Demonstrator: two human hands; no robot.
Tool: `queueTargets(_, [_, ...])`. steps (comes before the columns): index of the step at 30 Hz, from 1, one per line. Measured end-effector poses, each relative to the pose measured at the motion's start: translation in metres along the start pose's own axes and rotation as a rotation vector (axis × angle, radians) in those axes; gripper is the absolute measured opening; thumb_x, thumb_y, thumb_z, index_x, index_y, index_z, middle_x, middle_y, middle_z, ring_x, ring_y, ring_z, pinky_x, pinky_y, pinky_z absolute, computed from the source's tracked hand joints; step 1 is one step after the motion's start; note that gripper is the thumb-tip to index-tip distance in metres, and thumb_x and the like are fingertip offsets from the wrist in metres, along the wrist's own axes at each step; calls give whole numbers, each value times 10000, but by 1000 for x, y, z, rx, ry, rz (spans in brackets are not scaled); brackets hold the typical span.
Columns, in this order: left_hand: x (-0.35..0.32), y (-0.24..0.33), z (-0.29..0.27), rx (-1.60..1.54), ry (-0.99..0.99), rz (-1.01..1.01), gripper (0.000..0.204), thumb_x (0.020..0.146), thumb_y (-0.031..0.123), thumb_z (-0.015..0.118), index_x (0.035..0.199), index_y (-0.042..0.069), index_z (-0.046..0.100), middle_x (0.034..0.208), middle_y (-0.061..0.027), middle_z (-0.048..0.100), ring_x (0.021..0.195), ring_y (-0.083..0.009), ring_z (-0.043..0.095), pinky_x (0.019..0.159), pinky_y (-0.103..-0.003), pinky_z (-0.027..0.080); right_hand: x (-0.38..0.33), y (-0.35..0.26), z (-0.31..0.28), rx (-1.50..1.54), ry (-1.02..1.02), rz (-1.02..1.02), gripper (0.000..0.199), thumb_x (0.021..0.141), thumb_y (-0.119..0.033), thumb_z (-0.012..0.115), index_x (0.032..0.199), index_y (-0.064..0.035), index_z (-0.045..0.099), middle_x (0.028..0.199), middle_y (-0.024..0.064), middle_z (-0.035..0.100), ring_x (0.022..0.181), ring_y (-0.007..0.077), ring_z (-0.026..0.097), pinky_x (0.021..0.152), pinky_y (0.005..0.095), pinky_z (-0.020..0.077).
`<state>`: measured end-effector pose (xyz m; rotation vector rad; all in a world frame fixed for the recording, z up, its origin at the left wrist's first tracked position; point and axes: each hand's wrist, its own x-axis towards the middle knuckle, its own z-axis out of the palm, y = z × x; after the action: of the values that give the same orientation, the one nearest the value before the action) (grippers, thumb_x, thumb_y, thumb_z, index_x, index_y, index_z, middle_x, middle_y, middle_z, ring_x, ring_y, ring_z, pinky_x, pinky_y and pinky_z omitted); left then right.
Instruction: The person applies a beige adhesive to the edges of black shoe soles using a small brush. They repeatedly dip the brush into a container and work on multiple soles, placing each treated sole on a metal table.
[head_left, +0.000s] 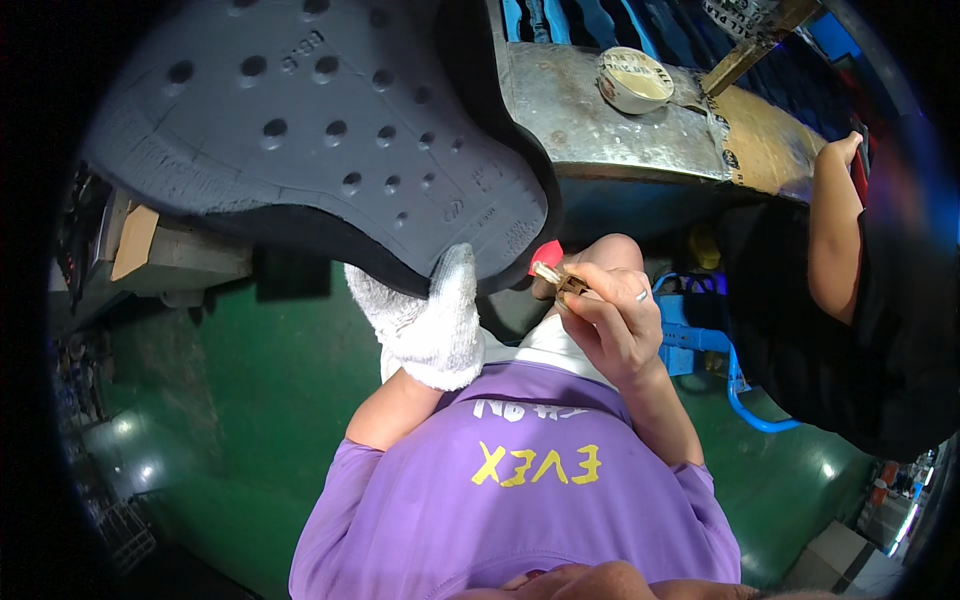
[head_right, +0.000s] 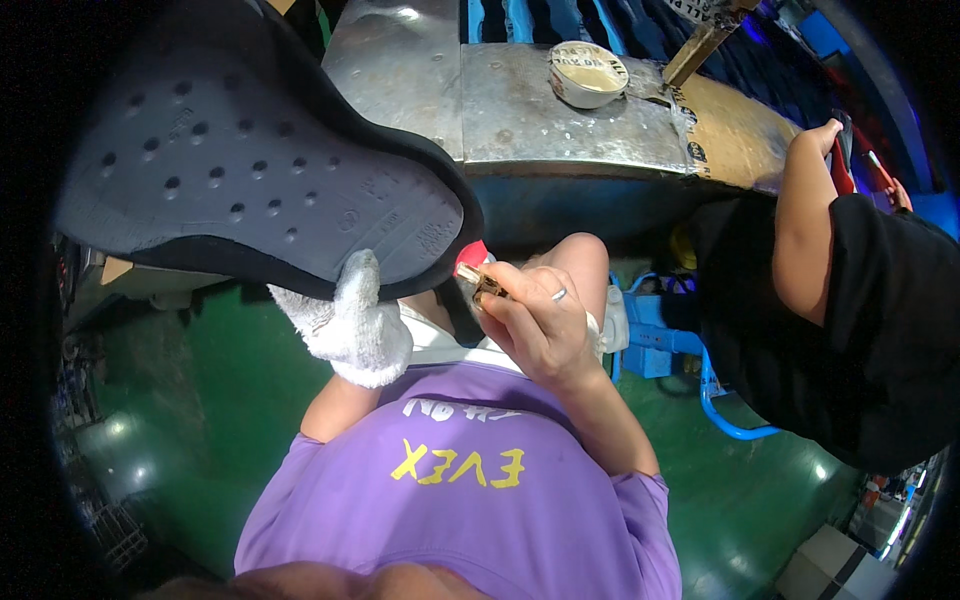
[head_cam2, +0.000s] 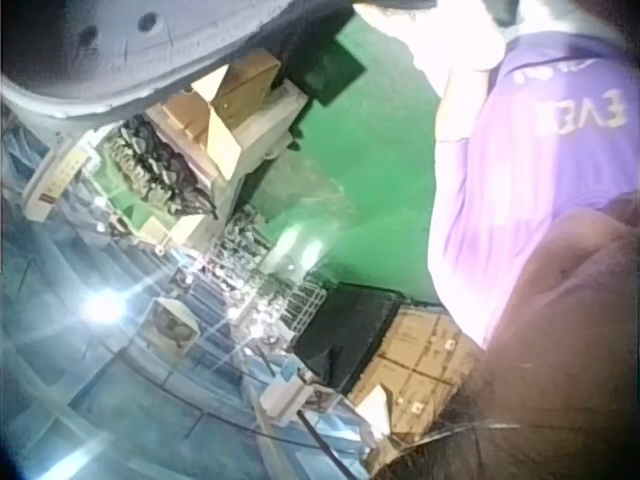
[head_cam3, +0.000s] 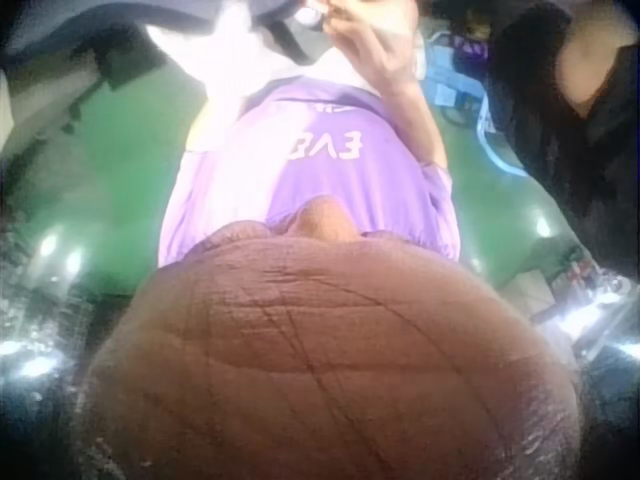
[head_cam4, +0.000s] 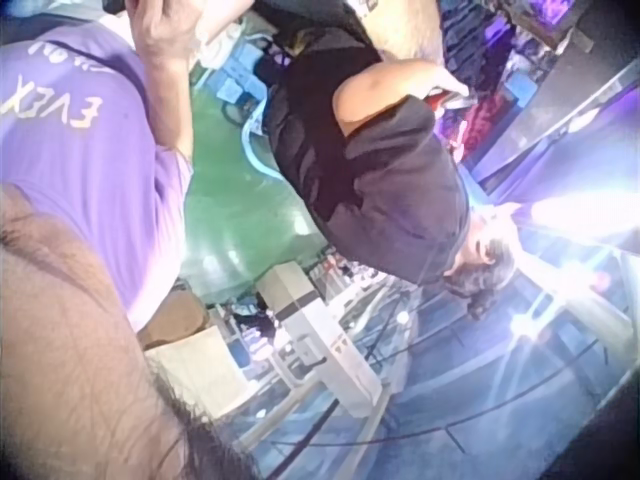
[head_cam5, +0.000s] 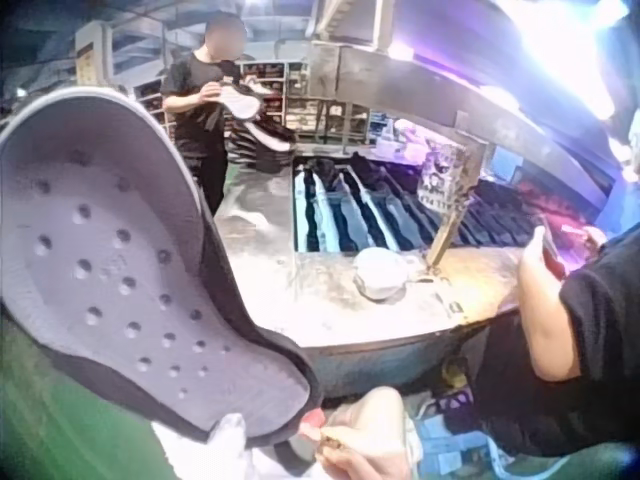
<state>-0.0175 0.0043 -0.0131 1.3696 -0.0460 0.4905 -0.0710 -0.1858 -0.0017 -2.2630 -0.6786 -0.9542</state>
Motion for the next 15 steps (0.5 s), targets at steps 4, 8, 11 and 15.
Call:
queueTargets(4, [-3, 3, 4, -184, -26, -104, 817, 836, -199, 604, 1529, 150, 345, 1374, -147, 543, 1164, -285, 611, 1012, -425, 534, -3, -6, -2, -42, -25, 13, 259, 703, 25, 826, 856, -42, 627, 1088, 142, 718, 779, 242, 676, 671, 336, 505])
queueTargets(8, [-1, -6, -2, 56, -1, 21, 786, 831, -92, 680, 1513, 74, 328, 1379, -143, 537, 1209, -267, 567, 1071, -423, 445, -9, -11, -4, -25, -15, 29, 227, 735, 12, 808, 884, -5, 638, 1146, 151, 673, 795, 259, 655, 730, 366, 518])
queueTargets(11, [-2, -1, -3, 165, -2, -16, 827, 850, 140, 800, 1482, -22, 293, 1413, -149, 501, 1294, -263, 487, 1158, -422, 303, -5, -10, -9, -57, 120, 125, 223, 769, -6, 806, 902, -29, 629, 1151, 146, 674, 813, 263, 657, 748, 364, 511])
queueTargets(15, [-2, 1, 2, 102, -26, -20, 824, 850, 114, 795, 1488, -23, 292, 1433, -142, 484, 1283, -260, 498, 1141, -416, 332, -11, -3, 0, -1, 66, 86, 300, 752, 15, 805, 970, -52, 609, 1137, 142, 680, 801, 260, 646, 736, 366, 485])
